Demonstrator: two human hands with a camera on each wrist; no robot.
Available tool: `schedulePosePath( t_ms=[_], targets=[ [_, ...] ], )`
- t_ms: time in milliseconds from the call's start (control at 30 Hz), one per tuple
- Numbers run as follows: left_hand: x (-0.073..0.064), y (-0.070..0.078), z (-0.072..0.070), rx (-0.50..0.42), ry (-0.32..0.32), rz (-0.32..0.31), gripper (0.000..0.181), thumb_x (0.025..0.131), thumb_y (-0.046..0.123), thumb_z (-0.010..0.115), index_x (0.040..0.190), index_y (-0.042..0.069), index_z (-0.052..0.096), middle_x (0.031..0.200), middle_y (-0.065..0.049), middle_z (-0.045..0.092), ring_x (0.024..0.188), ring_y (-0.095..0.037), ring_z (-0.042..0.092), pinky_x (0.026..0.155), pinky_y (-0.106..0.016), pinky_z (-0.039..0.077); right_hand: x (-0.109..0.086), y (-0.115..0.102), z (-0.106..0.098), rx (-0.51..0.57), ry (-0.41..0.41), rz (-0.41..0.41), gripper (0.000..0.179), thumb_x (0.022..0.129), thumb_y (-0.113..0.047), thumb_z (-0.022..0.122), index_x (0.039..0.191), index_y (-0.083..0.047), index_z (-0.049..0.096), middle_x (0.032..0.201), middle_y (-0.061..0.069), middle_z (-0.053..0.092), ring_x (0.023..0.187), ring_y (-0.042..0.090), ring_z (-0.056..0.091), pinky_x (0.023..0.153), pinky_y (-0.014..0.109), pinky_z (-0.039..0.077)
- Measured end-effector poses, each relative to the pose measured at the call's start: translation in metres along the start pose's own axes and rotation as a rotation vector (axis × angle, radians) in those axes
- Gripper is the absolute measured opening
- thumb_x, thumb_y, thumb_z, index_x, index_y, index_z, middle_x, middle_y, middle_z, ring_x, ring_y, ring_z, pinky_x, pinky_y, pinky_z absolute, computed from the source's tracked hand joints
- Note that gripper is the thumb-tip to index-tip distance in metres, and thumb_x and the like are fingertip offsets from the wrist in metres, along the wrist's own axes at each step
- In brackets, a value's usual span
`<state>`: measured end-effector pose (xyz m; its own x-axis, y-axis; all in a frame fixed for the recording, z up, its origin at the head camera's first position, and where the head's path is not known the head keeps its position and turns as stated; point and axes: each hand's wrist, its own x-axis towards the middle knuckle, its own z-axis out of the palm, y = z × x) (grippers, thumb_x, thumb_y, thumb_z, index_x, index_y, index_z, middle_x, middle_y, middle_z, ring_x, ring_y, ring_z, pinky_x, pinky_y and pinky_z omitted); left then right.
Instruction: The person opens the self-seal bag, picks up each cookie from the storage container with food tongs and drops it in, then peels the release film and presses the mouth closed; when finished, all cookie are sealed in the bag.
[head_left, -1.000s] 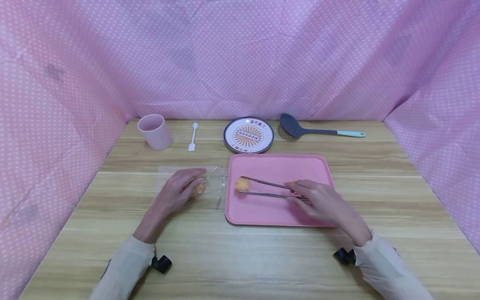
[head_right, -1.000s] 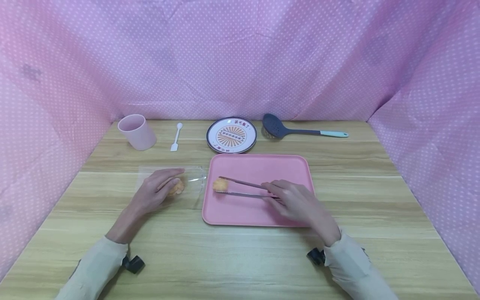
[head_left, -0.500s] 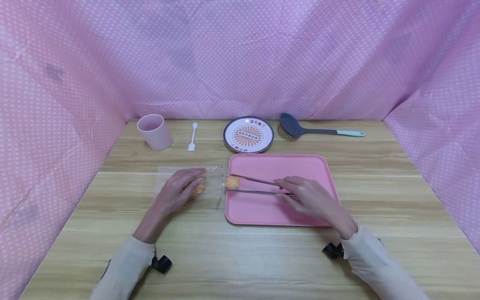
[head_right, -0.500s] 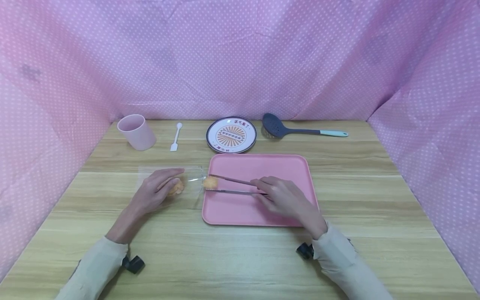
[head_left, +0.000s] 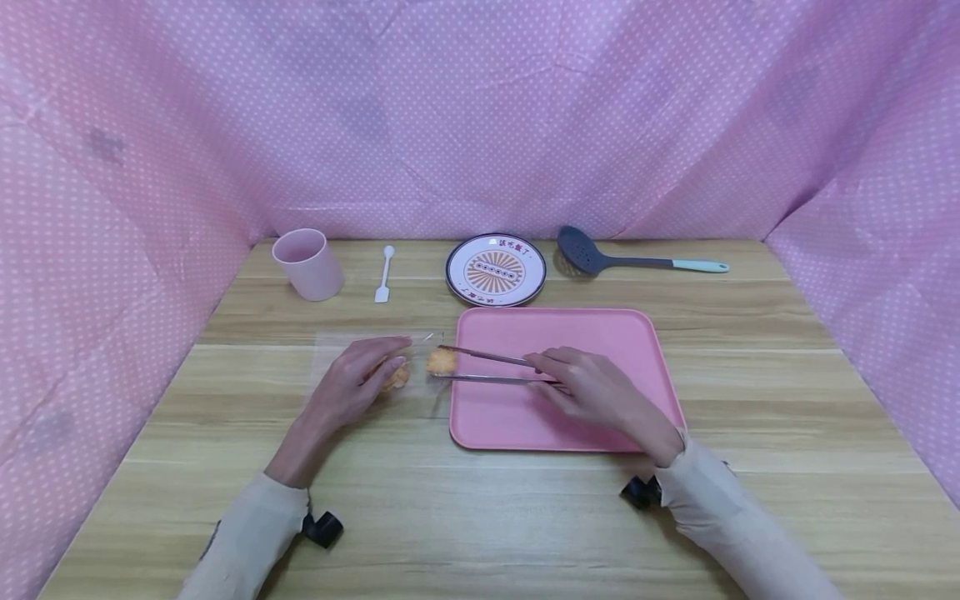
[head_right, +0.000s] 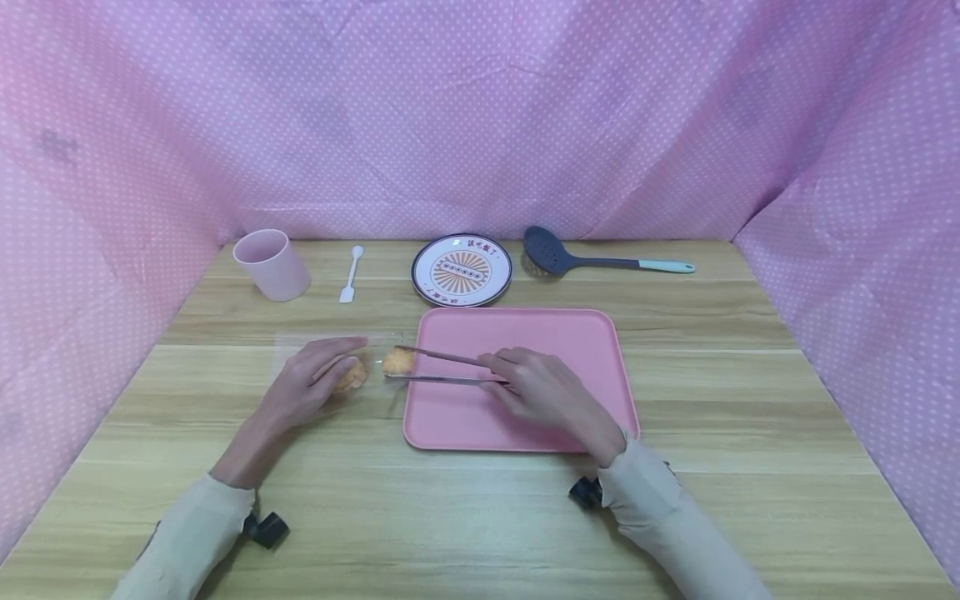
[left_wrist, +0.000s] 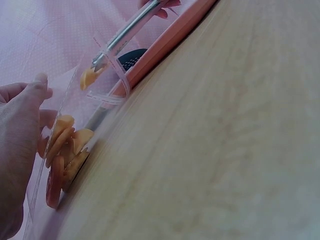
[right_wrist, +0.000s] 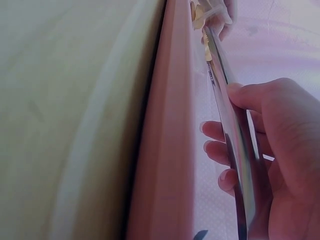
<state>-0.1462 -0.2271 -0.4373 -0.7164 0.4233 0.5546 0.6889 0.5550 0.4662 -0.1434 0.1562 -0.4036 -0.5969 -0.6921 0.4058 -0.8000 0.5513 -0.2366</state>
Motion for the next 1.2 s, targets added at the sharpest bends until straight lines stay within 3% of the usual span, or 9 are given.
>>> schedulePosePath(
  t_ms=[700,1000,1200],
  targets=[
    [0.000,-0.002,0.001,0.003,0.002,0.008,0.035,0.093,-0.004,0.072,0.128,0.001,0.071,0.129,-0.010,0.071,0.121,-0.032,0.065,0.103,-0.053,0.049,0.031,-0.016,0.020,0.042,-0.067,0.024,0.031,0.099,-0.021,0.072,0.127,-0.010,0.070,0.103,0.002,0.073,0.092,0.019,0.071,0.072,0.039,0.061],
    [0.000,-0.004,0.002,-0.005,0.024,0.046,0.036,0.090,-0.007,0.074,0.125,0.000,0.072,0.126,-0.011,0.072,0.118,-0.033,0.066,0.103,-0.051,0.049,0.039,-0.022,0.022,0.059,-0.081,0.027,0.032,0.100,-0.022,0.072,0.128,-0.010,0.070,0.104,0.002,0.073,0.093,0.018,0.070,0.076,0.038,0.061],
    [0.001,-0.003,0.001,0.004,0.012,0.032,0.035,0.091,-0.005,0.073,0.125,0.000,0.072,0.127,-0.010,0.072,0.119,-0.032,0.066,0.103,-0.051,0.049,0.044,-0.025,0.025,0.085,-0.098,0.030,0.031,0.100,-0.020,0.072,0.128,-0.008,0.070,0.103,0.003,0.073,0.092,0.017,0.070,0.078,0.037,0.061]
  ],
)
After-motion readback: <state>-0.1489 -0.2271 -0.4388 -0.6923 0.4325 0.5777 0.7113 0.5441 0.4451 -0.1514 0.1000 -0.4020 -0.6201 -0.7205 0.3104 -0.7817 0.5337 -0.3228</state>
